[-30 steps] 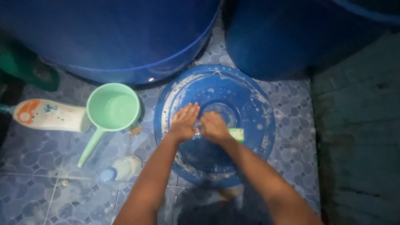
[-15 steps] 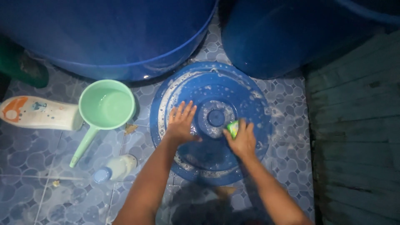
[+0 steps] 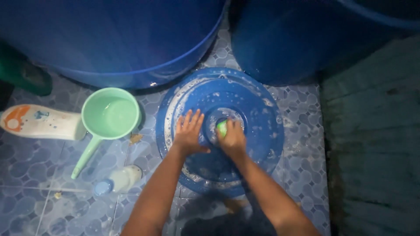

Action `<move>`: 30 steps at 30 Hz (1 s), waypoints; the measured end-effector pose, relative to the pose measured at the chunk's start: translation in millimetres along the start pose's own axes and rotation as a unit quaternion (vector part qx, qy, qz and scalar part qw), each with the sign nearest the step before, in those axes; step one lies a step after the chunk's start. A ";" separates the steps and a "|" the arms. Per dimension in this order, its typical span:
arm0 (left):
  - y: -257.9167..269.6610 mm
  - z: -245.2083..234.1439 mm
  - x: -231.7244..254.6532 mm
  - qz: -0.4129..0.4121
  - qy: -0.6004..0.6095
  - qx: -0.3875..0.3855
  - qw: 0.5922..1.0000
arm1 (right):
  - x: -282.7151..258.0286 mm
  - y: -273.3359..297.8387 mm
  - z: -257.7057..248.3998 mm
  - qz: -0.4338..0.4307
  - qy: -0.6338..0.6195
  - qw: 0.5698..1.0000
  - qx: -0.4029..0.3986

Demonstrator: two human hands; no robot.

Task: Scrubbing a large blue plastic container lid with a brush and soapy water.

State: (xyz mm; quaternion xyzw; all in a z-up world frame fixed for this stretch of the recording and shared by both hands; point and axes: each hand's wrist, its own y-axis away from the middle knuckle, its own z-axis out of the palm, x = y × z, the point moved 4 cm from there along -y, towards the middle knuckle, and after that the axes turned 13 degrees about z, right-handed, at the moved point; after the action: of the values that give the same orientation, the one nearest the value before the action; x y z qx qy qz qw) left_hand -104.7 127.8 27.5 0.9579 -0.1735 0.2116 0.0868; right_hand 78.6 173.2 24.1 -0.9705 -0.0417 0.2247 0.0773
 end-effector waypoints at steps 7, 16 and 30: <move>1.3 7.0 5.9 -0.035 -0.019 -0.050 0.998 | 12.7 -8.0 2.8 0.129 -0.003 0.989 -0.077; 2.3 4.3 11.5 -0.050 -0.021 -0.081 0.995 | 5.2 0.9 -0.8 0.082 0.036 0.995 -0.046; -2.7 8.0 5.7 -0.057 -0.023 -0.084 0.995 | -7.0 7.8 -20.3 -0.160 0.008 0.985 0.067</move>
State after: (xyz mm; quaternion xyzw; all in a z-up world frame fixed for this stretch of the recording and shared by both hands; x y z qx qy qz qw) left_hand -95.9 126.8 22.5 0.9600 -0.1380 0.1694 0.1752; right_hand 81.7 162.1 43.7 -0.9456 -0.1811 0.2042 0.1771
